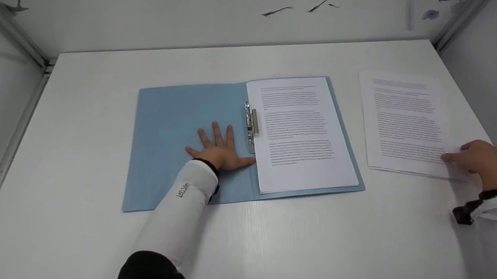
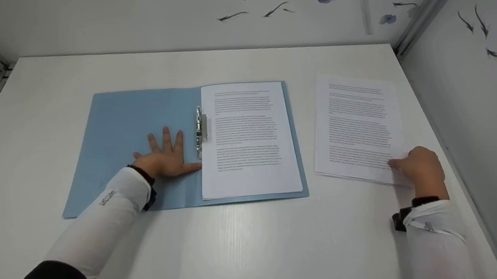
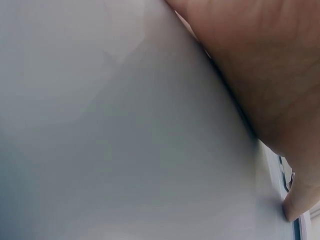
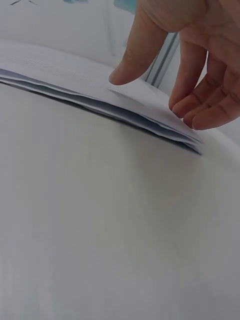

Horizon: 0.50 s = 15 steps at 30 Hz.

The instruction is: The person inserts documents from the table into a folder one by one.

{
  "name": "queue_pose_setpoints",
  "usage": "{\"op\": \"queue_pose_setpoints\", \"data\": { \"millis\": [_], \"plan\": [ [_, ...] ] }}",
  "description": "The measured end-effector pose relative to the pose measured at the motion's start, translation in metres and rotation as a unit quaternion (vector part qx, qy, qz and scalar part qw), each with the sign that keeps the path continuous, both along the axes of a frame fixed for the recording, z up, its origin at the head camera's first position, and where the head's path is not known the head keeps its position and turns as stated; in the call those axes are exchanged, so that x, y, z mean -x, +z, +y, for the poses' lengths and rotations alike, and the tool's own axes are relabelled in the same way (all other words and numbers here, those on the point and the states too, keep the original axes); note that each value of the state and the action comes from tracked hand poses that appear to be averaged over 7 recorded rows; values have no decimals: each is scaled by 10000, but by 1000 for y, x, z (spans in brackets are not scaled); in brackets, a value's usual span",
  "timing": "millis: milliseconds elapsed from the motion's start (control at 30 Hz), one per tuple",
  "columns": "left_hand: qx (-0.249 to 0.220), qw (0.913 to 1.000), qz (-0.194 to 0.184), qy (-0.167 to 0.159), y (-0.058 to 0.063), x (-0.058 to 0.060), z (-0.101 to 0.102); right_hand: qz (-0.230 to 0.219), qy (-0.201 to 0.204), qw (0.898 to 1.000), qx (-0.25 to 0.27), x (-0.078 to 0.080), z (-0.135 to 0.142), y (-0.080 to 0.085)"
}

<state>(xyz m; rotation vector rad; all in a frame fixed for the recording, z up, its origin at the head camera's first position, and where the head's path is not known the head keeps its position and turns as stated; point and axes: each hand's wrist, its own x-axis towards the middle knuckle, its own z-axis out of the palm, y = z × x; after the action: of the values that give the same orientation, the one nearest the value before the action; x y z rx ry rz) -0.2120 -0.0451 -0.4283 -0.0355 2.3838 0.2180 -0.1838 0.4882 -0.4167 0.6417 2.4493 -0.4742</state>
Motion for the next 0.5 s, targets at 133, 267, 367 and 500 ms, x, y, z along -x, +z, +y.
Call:
{"op": "queue_pose_setpoints", "data": {
  "millis": [133,267,367,500],
  "plan": [
    [-32,10000,-20,4,1,-1,0,50,19,10000,-60,-1,1,-3],
    [-20,10000,17,2,1,-1,-1,166,299,9994,-104,-2,3,-4],
    [10,10000,31,-9,2,-1,-1,188,403,9990,-59,-1,5,-5],
    [10,10000,5,-7,2,-1,0,112,270,9995,75,0,10,-6]
  ]
}}
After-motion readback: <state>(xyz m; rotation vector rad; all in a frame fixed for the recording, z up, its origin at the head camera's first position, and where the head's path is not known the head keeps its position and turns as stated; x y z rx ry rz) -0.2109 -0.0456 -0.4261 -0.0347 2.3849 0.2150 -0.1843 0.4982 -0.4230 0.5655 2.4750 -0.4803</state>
